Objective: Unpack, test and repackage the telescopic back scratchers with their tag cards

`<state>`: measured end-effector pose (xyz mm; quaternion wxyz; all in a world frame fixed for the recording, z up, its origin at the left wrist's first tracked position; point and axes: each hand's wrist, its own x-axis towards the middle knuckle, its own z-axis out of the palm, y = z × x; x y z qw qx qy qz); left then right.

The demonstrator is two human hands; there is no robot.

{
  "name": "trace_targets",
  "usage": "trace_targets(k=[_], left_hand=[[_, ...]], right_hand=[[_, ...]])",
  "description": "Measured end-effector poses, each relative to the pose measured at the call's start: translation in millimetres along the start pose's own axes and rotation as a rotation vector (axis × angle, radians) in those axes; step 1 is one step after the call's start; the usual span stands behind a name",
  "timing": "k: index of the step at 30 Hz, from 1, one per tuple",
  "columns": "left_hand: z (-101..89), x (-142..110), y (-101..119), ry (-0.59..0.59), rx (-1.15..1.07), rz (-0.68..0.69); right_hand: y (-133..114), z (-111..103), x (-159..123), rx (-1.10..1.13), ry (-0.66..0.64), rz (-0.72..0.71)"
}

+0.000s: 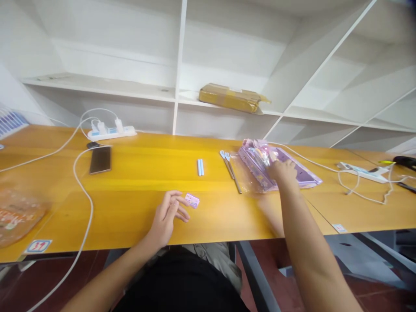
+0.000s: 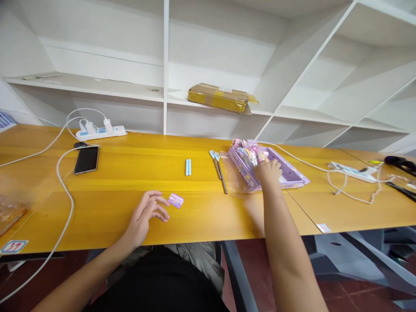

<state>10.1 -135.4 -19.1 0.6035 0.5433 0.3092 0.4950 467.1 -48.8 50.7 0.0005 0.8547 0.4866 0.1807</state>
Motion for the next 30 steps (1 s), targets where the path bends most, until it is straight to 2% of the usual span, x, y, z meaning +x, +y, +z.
trace_targets(k=[2, 7, 12, 15, 19, 25, 30], left_hand=[[0.6, -0.6, -1.5, -0.03, 0.033, -0.003], [2.4, -1.9, -2.1, -0.075, 0.151, 0.015], [1.6, -1.9, -1.3, -0.08, 0.224, 0.022], [0.7, -3.3, -2.7, -0.082, 0.253, 0.026], [0.1, -5.4, -5.9, -0.099, 0.294, 0.049], [0.5, -7.3, -6.8, -0.121, 0.331, 0.07], [0.9, -8.9, -5.1, -0.134, 0.392, 0.088]], right_hand=[[-17.5, 0.6, -8.4, 0.035, 0.0, -0.005], [-79.8, 1.8, -13.3, 0.21, -0.167, -0.262], [-132.2, 17.5, -11.8, 0.221, -0.238, -0.236], [-143.3, 23.4, -11.2, 0.214, -0.218, -0.203], [-144.7, 25.5, -8.5, 0.197, -0.176, -0.153], [-147.3, 27.0, -7.0, 0.19, -0.239, -0.165], [-162.2, 19.6, -8.3, 0.248, -0.286, -0.22]])
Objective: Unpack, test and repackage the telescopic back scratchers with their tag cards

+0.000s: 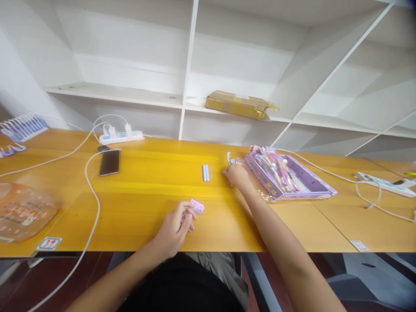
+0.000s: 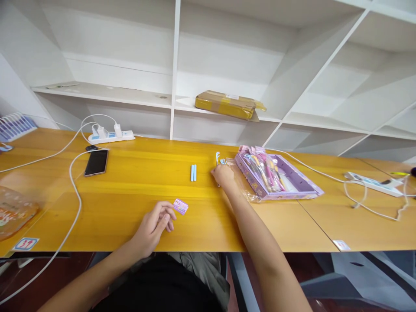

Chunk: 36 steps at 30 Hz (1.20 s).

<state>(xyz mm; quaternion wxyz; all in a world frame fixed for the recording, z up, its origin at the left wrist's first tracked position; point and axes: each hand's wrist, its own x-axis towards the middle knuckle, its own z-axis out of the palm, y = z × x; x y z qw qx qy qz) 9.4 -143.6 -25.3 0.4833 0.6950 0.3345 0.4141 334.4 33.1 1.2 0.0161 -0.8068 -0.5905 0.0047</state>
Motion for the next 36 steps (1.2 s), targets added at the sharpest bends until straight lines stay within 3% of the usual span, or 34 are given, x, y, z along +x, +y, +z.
trace_targets(k=[5, 9, 13, 17, 20, 23, 24, 26, 29, 32, 34, 36], left_hand=[[-1.0, -0.7, -2.1, -0.01, 0.039, 0.003], [-2.1, -0.5, -5.6, -0.021, 0.048, -0.001], [-2.5, -0.1, -7.5, -0.03, 0.064, -0.001], [-2.1, -0.2, -7.4, -0.027, 0.109, 0.005], [-1.8, 0.9, -5.6, -0.009, 0.171, 0.013], [-1.9, 2.9, -3.1, -0.002, 0.26, 0.056], [-2.0, 3.5, -2.7, -0.009, 0.293, 0.078], [-2.1, 4.1, -2.7, -0.043, 0.353, 0.121], [-1.7, 3.9, -4.7, -0.145, 0.409, 0.15], [-0.7, 4.1, -5.4, -0.236, 0.456, 0.112], [-0.3, 4.9, -3.3, -0.248, 0.514, 0.087], [-0.4, 5.6, 0.3, -0.24, 0.581, 0.069]], right_hand=[[-36.0, -2.7, -1.5, 0.121, -0.049, -0.114], [-59.1, 0.4, -2.3, 0.172, -0.102, -0.112], [-58.5, 0.6, -1.8, 0.196, -0.145, -0.078], [-41.9, -13.4, -10.9, 0.258, -0.123, -0.051], [-30.7, -28.4, -38.7, 0.358, -0.076, -0.092], [-30.9, -32.1, -97.1, 0.522, -0.037, -0.209], [-34.4, -29.3, -122.6, 0.627, -0.041, -0.27], [-45.4, -19.1, -176.1, 1.085, -0.103, -0.438], [-63.9, 0.5, -237.4, 1.412, -0.222, -0.474], [-70.4, 15.1, -252.1, 1.552, -0.245, -0.365], [-64.9, 19.9, -241.2, 1.696, -0.262, -0.254], [-53.8, 21.4, -225.3, 1.84, -0.192, -0.164]])
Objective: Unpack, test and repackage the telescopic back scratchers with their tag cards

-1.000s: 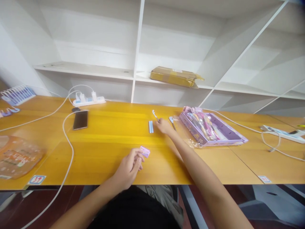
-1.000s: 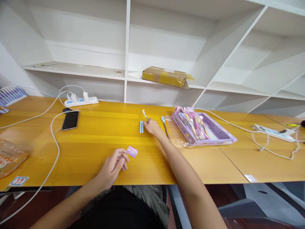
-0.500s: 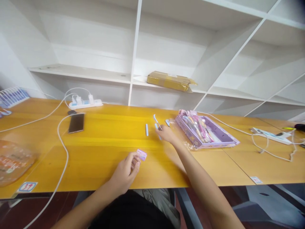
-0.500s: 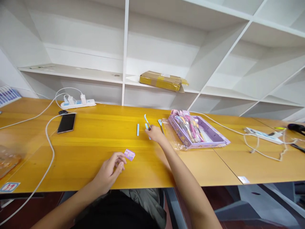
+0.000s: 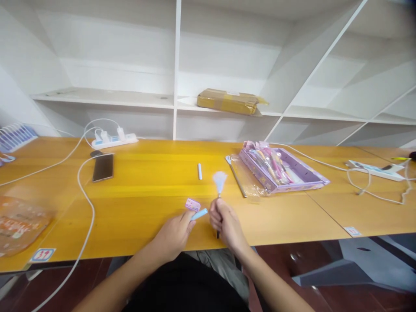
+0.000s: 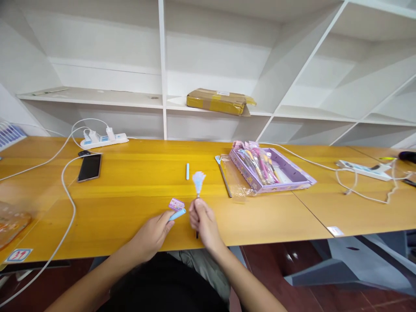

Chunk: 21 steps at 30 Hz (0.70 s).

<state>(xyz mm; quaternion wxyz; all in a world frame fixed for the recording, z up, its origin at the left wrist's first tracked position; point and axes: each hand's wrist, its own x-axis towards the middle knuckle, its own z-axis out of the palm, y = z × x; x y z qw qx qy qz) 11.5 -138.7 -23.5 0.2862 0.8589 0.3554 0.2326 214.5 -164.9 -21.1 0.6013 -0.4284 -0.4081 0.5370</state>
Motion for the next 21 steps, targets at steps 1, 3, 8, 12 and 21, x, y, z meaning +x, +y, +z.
trace_targets(k=[1, 3, 8, 12, 21], left_hand=[[-1.3, 0.1, 1.4, -0.003, 0.026, -0.016], [-3.3, -0.1, 3.3, -0.021, 0.061, -0.038], [-2.9, -1.1, 2.8, -0.01, 0.044, 0.009], [-2.3, 0.2, 3.5, 0.077, 0.003, 0.054], [-3.2, 0.4, 3.1, 0.041, 0.001, 0.064]], right_hand=[[-2.4, -7.7, 5.7, 0.038, 0.071, -0.049], [-8.3, -21.9, 13.1, 0.059, 0.215, -0.157], [-18.9, -40.8, 15.8, 0.282, 0.309, -0.175], [-11.7, -37.8, 15.2, 0.287, 0.339, -0.206], [2.6, -25.1, 6.2, 0.161, 0.097, -0.19]])
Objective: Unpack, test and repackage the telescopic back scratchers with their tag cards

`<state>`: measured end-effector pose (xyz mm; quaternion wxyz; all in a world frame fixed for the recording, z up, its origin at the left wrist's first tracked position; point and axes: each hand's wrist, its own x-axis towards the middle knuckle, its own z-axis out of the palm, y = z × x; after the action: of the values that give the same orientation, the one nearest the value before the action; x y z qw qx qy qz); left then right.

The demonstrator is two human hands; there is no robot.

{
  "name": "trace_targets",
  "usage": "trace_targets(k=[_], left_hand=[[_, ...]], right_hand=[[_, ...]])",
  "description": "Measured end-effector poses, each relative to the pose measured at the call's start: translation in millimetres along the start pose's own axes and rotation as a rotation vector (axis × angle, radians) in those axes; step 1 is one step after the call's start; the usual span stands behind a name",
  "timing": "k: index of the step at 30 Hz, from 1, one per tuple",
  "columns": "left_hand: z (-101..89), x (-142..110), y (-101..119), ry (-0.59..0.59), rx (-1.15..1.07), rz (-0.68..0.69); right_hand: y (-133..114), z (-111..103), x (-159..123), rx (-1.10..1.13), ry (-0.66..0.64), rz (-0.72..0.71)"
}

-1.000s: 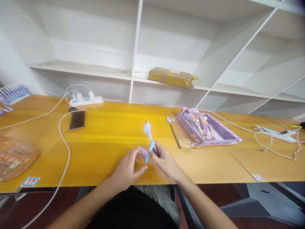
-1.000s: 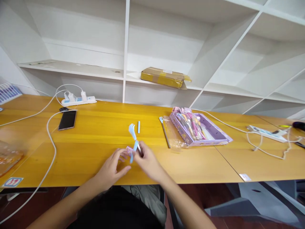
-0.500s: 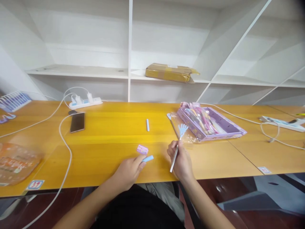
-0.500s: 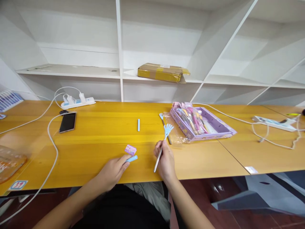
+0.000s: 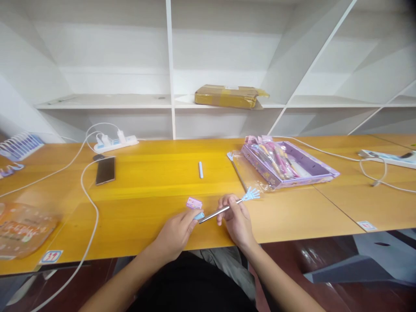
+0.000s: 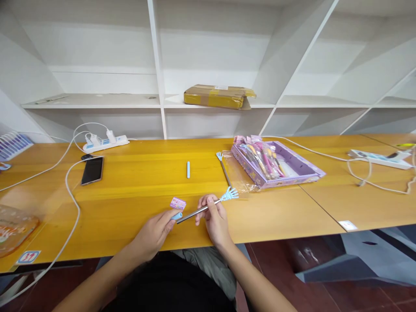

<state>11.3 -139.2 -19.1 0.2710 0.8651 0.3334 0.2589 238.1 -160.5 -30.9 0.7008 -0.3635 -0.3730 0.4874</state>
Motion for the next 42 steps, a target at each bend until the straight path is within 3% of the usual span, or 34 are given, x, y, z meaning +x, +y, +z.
trace_targets(k=[5, 9, 15, 18, 26, 33, 39, 42], left_hand=[[3.7, -0.7, -3.5, -0.002, 0.019, 0.022], [4.0, -0.6, -3.7, 0.03, 0.0, 0.051], [4.3, -2.5, -2.2, -0.002, -0.034, -0.099], [5.1, -3.1, -2.1, 0.022, -0.022, -0.088], [7.6, -4.2, -7.8, 0.032, -0.006, -0.022], [14.2, -8.6, -14.6, 0.071, -0.041, 0.097], [12.3, -8.3, -13.0, 0.07, 0.022, 0.073], [11.3, -6.4, -10.1, 0.054, 0.072, 0.03]], right_hand=[[-7.9, 0.4, -0.6, 0.038, 0.077, -0.104], [-6.6, 0.7, -0.4, -0.01, 0.01, -0.062], [-3.7, -0.9, -0.3, -0.02, 0.001, -0.061], [-4.3, -2.3, -1.1, -0.053, -0.011, -0.062], [-11.5, -0.7, -8.9, -0.12, -0.133, -0.139], [-17.7, -5.0, -13.5, -0.18, -0.235, -0.117], [-8.9, 1.6, -13.1, -0.251, -0.33, -0.041], [-12.5, -1.9, -1.8, -0.203, -0.226, -0.026]])
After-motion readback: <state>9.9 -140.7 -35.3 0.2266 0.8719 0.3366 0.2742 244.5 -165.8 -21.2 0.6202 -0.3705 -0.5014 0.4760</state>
